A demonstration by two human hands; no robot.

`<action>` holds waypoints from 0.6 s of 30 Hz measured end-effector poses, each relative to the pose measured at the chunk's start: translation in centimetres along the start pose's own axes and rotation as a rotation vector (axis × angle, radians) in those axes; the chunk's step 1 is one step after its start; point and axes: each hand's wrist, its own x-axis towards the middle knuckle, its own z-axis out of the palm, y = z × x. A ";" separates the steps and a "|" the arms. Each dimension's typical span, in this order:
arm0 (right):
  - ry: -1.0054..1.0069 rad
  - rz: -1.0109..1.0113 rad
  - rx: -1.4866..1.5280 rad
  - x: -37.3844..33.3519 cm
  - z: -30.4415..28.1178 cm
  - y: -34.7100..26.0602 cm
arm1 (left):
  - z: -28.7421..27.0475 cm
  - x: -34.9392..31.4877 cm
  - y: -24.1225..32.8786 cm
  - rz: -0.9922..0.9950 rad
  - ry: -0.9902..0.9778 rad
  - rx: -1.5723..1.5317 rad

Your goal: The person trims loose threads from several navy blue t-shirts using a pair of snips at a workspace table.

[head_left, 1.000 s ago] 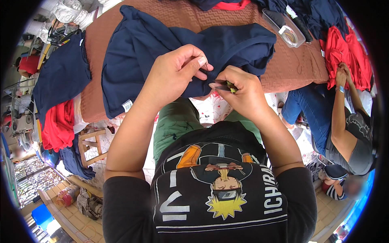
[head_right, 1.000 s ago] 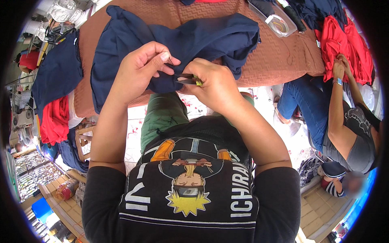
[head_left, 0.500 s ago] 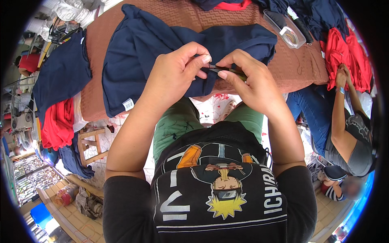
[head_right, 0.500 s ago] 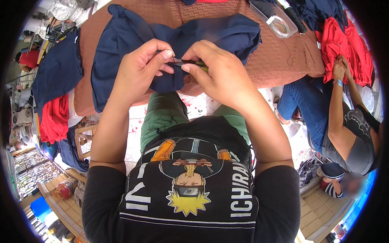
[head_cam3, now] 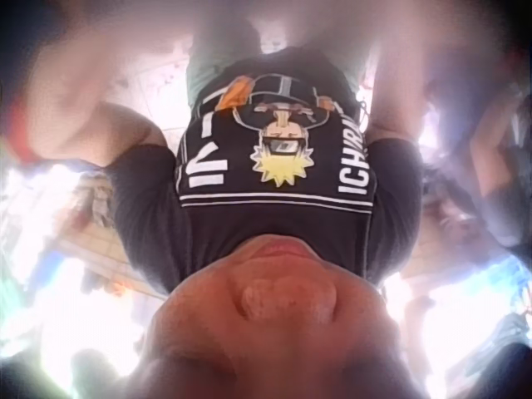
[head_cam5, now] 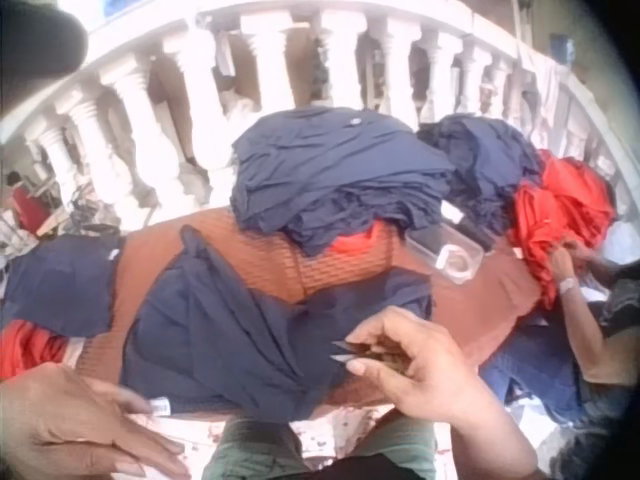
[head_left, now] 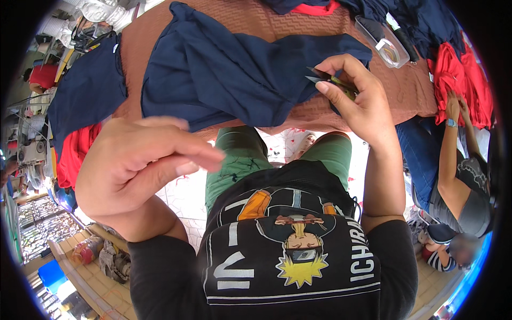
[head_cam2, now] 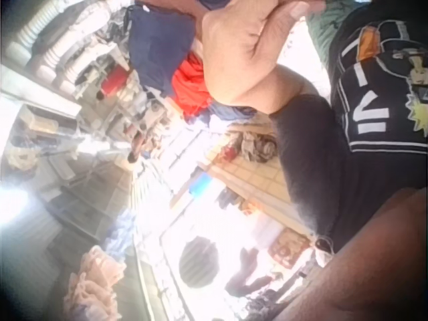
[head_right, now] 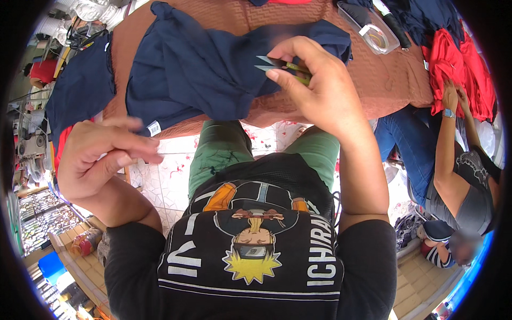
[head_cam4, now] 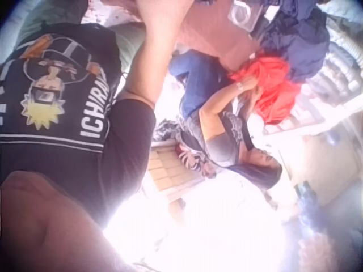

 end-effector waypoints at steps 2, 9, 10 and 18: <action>-0.031 0.011 -0.004 0.1 -0.1 0.0 | -0.5 -0.1 0.2 -0.046 -0.016 0.029; -0.229 -0.058 -0.170 -0.3 2.4 0.9 | 8.4 7.0 -6.8 -0.089 0.557 0.568; -0.261 -0.025 -0.180 -0.2 2.7 1.4 | 9.2 7.5 -7.6 -0.126 0.555 0.548; -0.301 0.036 -0.246 -0.9 2.0 2.1 | 8.6 4.2 -6.8 -0.255 0.369 0.204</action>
